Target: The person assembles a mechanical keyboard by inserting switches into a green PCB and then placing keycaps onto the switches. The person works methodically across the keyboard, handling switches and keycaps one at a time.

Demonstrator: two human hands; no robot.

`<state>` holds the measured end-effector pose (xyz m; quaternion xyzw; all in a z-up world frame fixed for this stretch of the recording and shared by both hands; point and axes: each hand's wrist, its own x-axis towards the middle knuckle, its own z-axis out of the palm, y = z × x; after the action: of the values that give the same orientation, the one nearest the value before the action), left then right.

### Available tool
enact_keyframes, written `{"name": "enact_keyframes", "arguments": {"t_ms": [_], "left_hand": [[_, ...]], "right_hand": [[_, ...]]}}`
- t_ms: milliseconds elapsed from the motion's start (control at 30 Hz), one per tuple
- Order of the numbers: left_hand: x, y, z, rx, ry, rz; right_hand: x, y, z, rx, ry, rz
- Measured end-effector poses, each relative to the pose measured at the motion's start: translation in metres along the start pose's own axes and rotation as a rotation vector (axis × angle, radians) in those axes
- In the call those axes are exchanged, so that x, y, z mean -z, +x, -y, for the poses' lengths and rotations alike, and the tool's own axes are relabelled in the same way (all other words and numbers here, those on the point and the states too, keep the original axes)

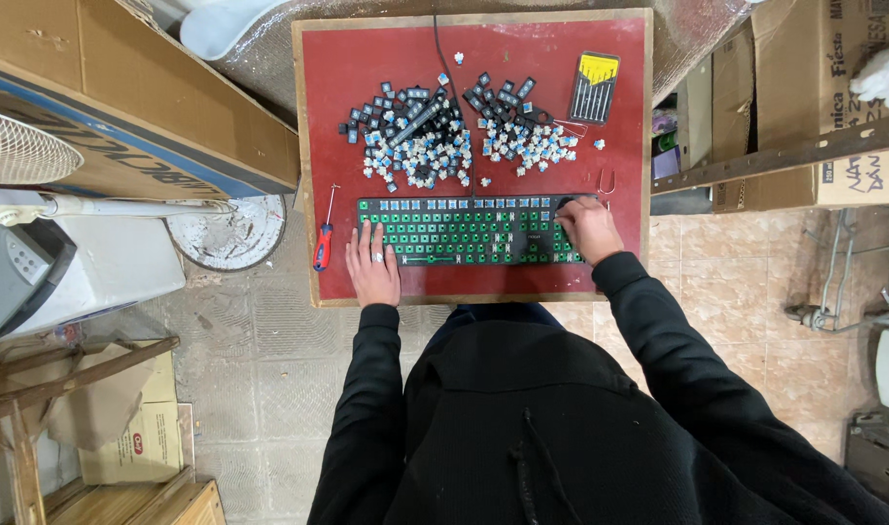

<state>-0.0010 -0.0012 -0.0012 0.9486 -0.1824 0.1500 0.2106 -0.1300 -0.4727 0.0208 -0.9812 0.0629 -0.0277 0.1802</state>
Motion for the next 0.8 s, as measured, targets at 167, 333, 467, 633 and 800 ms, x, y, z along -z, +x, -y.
{"name": "enact_keyframes", "arguments": {"t_ms": [167,333,467,633,800], "left_hand": [[0.002,0.003,-0.003,0.012,-0.012,0.009],[0.003,0.006,-0.003,0.000,-0.003,0.003],[0.000,0.005,-0.003,-0.003,0.000,-0.019],[0.003,0.001,-0.001,0.003,-0.004,-0.005],[0.002,0.002,-0.003,0.005,0.011,-0.006]], "right_hand": [[0.016,0.014,0.002,0.010,0.162,0.008],[0.032,0.023,0.007,0.022,0.210,0.082],[0.050,0.032,0.020,-0.080,0.171,0.190],[0.053,0.070,0.030,-0.231,0.155,0.206],[0.002,0.113,0.003,-0.277,-0.023,0.139]]}}
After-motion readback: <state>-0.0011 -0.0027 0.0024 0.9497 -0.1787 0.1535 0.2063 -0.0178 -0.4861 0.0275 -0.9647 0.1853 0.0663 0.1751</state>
